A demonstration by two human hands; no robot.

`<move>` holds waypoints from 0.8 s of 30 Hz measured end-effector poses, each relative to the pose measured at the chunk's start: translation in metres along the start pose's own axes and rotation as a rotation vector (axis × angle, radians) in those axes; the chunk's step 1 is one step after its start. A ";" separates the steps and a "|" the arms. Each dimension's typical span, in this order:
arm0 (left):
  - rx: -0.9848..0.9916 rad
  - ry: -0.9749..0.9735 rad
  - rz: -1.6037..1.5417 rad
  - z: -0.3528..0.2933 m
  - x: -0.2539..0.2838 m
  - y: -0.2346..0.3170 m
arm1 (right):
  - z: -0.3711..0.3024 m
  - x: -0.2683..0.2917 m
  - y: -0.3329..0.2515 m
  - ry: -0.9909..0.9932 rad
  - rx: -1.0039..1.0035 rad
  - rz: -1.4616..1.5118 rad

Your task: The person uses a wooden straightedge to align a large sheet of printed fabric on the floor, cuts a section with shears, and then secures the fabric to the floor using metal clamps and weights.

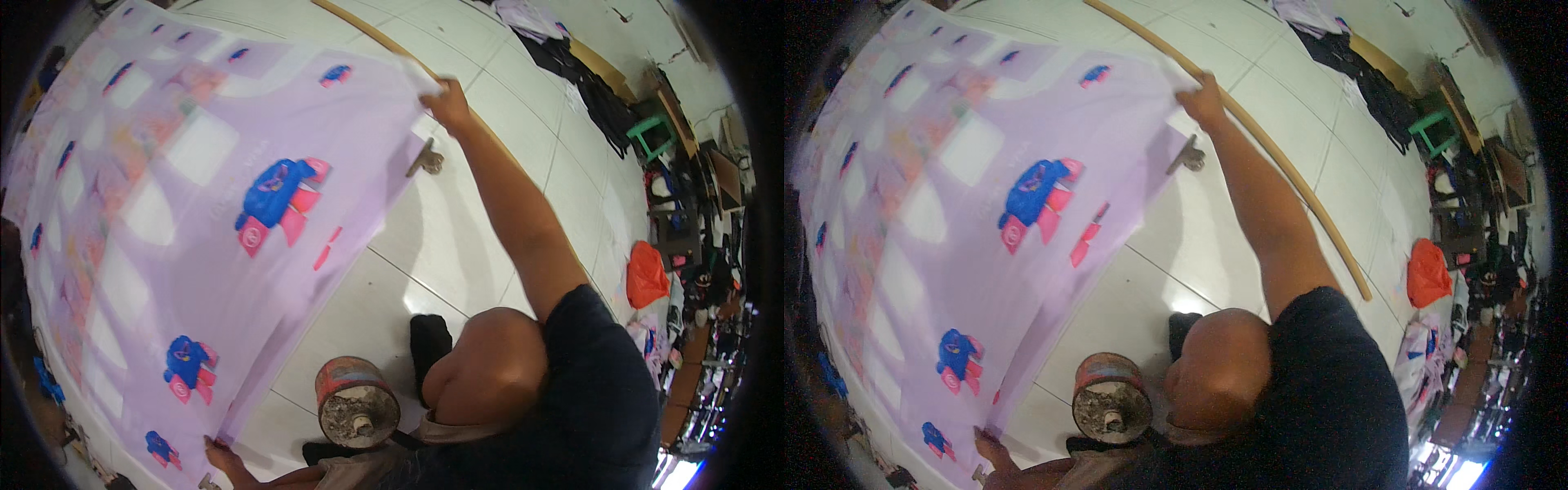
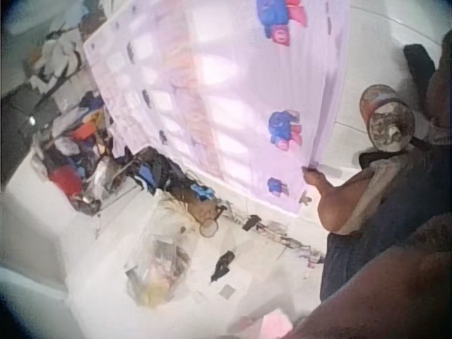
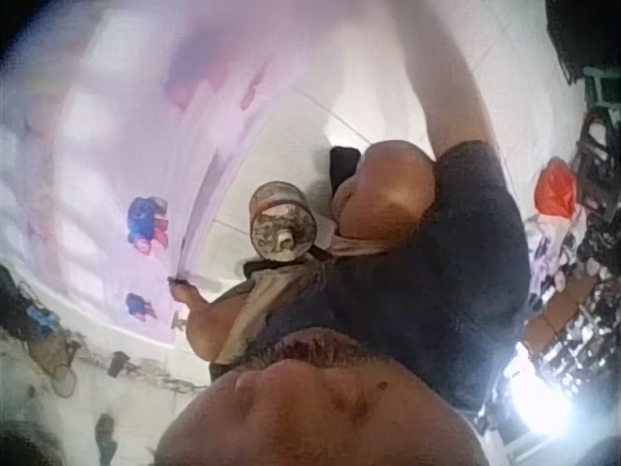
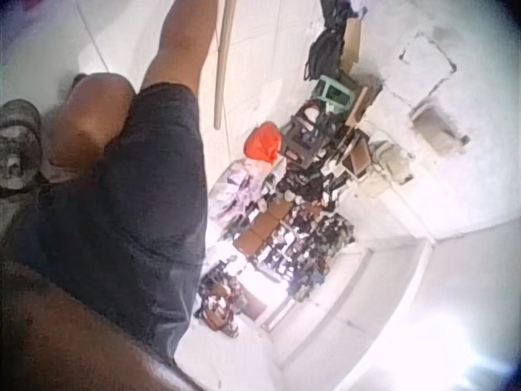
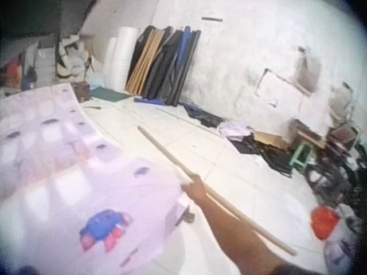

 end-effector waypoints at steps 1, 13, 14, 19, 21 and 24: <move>0.068 0.015 -0.006 -0.009 0.008 0.003 | -0.023 -0.011 0.015 -0.052 -0.131 -0.026; -0.019 0.154 0.254 -0.037 0.016 0.068 | -0.046 -0.003 0.072 -0.228 -0.214 -0.453; -0.125 0.139 0.329 -0.025 0.023 0.071 | -0.039 -0.009 0.064 -0.224 -0.190 -0.439; 0.008 0.144 0.383 -0.002 0.040 0.061 | -0.052 -0.021 0.055 -0.292 -0.165 -0.428; -0.039 0.057 0.640 -0.001 0.047 0.090 | -0.052 -0.021 0.057 -0.334 -0.139 -0.478; -0.574 0.238 1.233 0.011 0.012 0.189 | -0.059 -0.023 0.039 -0.335 -0.008 -0.513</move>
Point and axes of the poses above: each hand's wrist, its own z-axis towards the middle knuckle, its own x-axis out of the back of the hand, y = z × x, the point moved 9 cm from there along z, towards the middle knuckle, and after that the axes turned 5 degrees about y, right-handed, at the moved point
